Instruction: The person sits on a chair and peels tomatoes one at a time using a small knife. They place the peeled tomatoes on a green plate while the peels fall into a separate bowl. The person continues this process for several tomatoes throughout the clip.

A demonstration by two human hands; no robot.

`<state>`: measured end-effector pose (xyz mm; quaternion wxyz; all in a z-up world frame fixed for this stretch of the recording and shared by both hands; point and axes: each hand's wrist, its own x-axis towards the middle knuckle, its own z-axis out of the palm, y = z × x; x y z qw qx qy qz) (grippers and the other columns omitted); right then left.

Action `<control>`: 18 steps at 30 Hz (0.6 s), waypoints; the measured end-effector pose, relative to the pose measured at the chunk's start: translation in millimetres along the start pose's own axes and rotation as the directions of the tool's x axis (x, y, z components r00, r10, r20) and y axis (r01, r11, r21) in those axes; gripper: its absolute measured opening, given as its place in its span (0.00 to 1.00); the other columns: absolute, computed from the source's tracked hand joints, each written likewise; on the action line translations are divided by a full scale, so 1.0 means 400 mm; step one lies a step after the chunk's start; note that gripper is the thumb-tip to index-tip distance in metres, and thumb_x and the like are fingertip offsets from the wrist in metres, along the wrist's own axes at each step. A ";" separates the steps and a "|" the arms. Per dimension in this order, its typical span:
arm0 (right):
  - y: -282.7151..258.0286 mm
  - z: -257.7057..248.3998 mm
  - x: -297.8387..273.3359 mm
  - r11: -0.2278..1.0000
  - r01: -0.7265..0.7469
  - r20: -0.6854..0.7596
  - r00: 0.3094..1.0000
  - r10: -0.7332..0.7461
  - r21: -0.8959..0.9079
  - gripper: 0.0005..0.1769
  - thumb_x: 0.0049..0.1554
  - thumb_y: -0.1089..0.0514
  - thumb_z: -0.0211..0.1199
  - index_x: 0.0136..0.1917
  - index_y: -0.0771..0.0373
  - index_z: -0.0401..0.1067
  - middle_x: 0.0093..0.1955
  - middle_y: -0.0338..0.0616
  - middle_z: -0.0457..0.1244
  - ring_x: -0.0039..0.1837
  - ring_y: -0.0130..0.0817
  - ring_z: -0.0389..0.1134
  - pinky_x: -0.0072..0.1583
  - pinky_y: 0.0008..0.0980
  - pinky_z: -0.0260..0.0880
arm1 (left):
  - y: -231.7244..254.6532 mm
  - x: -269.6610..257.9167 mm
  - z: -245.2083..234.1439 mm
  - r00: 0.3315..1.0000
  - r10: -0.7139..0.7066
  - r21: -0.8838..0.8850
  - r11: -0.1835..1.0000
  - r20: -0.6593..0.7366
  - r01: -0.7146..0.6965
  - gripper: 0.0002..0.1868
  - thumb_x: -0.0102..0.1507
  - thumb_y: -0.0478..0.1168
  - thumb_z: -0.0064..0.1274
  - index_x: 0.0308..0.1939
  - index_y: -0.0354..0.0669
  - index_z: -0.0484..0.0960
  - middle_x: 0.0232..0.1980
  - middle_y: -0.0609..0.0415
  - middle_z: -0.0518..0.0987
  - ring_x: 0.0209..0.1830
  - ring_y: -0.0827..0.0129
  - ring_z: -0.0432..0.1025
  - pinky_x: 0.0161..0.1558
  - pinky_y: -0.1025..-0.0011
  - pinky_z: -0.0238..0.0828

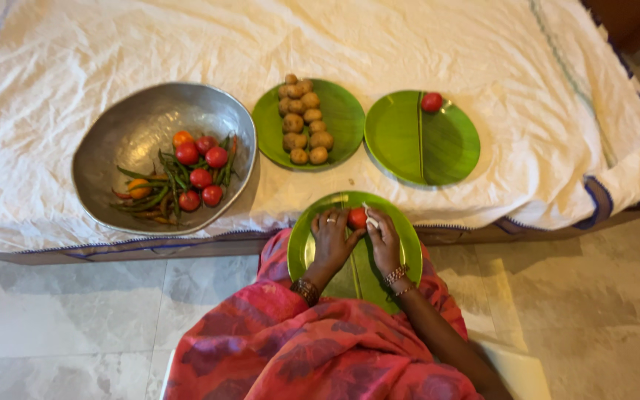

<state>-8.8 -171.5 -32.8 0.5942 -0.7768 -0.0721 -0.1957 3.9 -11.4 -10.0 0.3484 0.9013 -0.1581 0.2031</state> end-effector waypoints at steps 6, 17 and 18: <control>-0.092 0.045 0.034 0.890 0.356 0.139 0.934 -0.329 -0.286 0.17 0.63 0.61 0.57 0.65 0.60 0.72 0.69 0.49 0.63 0.72 0.44 0.64 0.72 0.44 0.64 | -0.051 -0.021 0.057 1.000 0.005 0.050 0.999 0.030 -0.007 0.27 0.60 0.45 0.59 0.61 0.40 0.76 0.62 0.44 0.75 0.69 0.50 0.63 0.71 0.44 0.47; 0.045 0.018 0.052 0.925 -0.168 -0.028 0.982 0.189 0.342 0.21 0.67 0.54 0.56 0.70 0.66 0.68 0.66 0.48 0.66 0.66 0.35 0.66 0.68 0.33 0.65 | 0.018 0.001 -0.035 0.987 0.106 -0.089 0.991 0.120 -0.096 0.38 0.56 0.51 0.64 0.68 0.45 0.74 0.64 0.46 0.73 0.67 0.48 0.63 0.67 0.49 0.50; 0.055 0.019 0.050 0.921 -0.171 -0.015 0.982 0.189 0.350 0.22 0.67 0.53 0.56 0.70 0.66 0.68 0.65 0.48 0.66 0.65 0.33 0.66 0.68 0.33 0.65 | 0.028 0.007 -0.041 0.989 0.080 -0.082 0.994 0.128 -0.070 0.39 0.57 0.53 0.64 0.68 0.43 0.73 0.64 0.45 0.73 0.67 0.48 0.63 0.67 0.49 0.50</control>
